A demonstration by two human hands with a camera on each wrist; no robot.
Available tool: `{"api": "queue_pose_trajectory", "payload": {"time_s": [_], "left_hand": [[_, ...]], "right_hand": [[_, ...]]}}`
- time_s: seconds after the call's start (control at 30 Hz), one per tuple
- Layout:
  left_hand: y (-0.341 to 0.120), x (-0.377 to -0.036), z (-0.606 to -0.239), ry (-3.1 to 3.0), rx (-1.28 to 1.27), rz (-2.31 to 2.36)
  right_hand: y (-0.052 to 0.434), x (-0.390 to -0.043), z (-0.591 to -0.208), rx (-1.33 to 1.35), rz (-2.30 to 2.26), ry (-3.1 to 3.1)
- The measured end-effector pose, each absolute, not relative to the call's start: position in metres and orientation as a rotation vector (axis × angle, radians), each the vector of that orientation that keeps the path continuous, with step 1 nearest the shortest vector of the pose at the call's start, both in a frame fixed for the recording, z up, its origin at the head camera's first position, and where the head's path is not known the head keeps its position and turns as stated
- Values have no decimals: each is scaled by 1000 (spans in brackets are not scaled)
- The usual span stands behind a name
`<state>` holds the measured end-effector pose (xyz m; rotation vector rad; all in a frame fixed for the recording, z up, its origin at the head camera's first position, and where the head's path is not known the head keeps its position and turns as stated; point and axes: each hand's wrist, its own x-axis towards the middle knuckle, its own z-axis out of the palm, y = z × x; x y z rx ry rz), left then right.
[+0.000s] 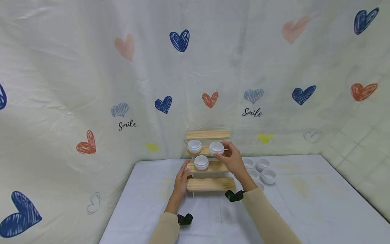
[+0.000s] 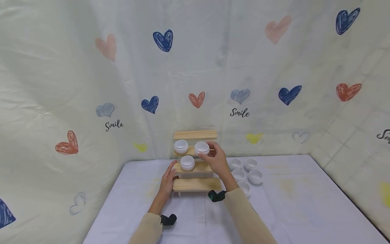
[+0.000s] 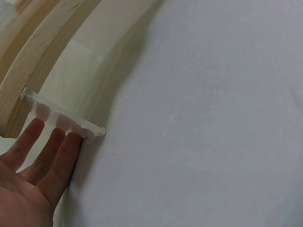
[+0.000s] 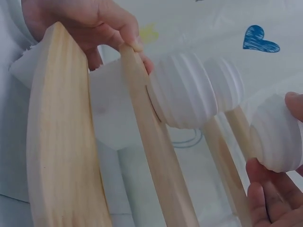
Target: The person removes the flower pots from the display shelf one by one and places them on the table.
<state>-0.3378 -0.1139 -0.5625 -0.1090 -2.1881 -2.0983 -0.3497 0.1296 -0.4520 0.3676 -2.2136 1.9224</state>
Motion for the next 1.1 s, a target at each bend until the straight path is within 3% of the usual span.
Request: {"api": "queue_pose_trajectory", "payload": {"time_s": [0.53, 0.77, 1.1], "left_hand": [[-113, -336, -558, -2194, -153, -2094], [-119, -317, -525, -2212, -189, -2163], [-120, -315, -528, -2228, -137, -2150]], "right_hand": [[140, -307, -468, 395, 1889, -2237], [146, -289, -480, 369, 1850, -2282], [150, -276, -490, 334, 1846, -2287]]}}
